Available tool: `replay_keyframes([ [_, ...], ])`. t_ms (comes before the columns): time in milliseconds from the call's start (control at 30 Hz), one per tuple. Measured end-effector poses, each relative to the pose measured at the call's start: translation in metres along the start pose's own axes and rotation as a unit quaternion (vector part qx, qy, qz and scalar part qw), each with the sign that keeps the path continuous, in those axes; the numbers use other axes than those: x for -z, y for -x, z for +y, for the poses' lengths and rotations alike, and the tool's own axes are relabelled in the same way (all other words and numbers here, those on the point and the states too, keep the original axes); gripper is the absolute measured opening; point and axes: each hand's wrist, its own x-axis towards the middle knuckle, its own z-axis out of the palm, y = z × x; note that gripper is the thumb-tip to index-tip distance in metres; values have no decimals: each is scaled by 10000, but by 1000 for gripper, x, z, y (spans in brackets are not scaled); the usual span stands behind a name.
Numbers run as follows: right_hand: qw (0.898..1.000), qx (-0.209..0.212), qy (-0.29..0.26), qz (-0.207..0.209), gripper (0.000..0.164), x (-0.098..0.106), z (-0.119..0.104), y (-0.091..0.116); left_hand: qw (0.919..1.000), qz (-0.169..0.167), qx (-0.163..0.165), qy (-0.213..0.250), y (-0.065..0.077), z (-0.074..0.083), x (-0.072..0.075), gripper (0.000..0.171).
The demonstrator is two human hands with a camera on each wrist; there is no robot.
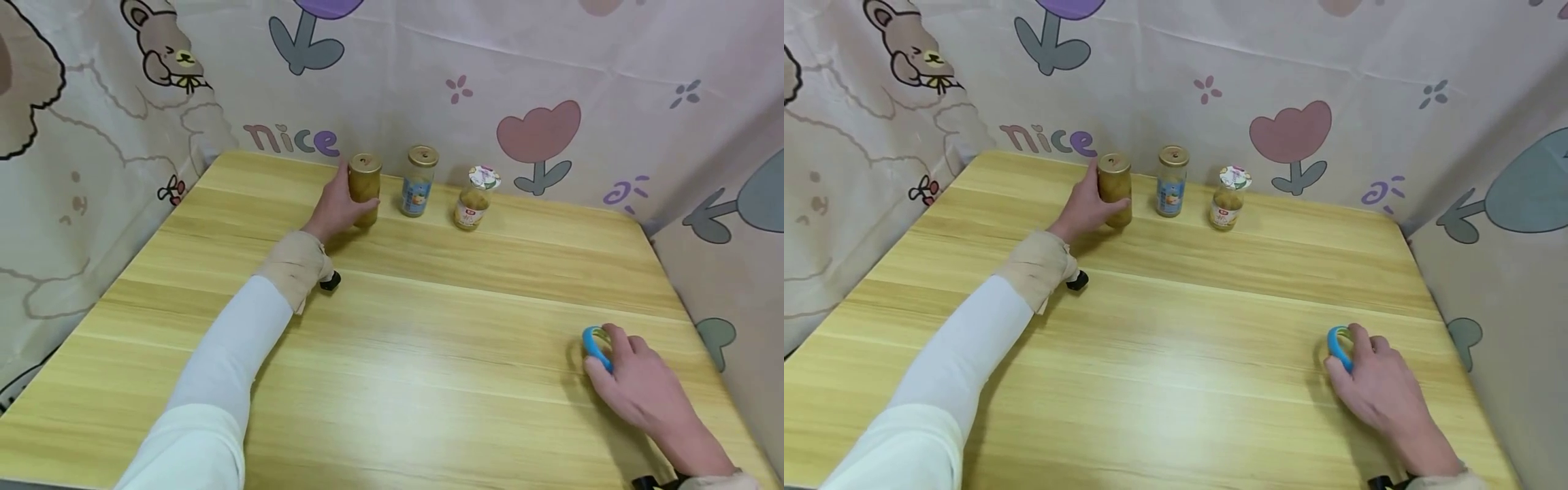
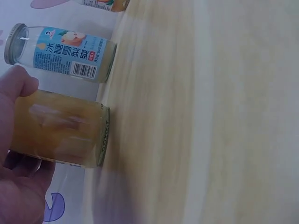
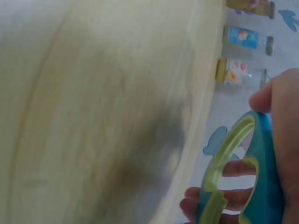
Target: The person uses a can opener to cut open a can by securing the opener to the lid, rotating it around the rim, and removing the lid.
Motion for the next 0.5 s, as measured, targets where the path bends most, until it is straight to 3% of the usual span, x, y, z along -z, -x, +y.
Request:
replay_keyframes([
  [233, 9977, -378, 304, -480, 96, -1, -17, -5, 9998, -111, -129, 83, 14, 0, 3, 84],
  [500, 9983, -394, 102, -422, 95, -1, -32, -10, 9995, -215, -210, 118, 32, 3, 9, 82],
])
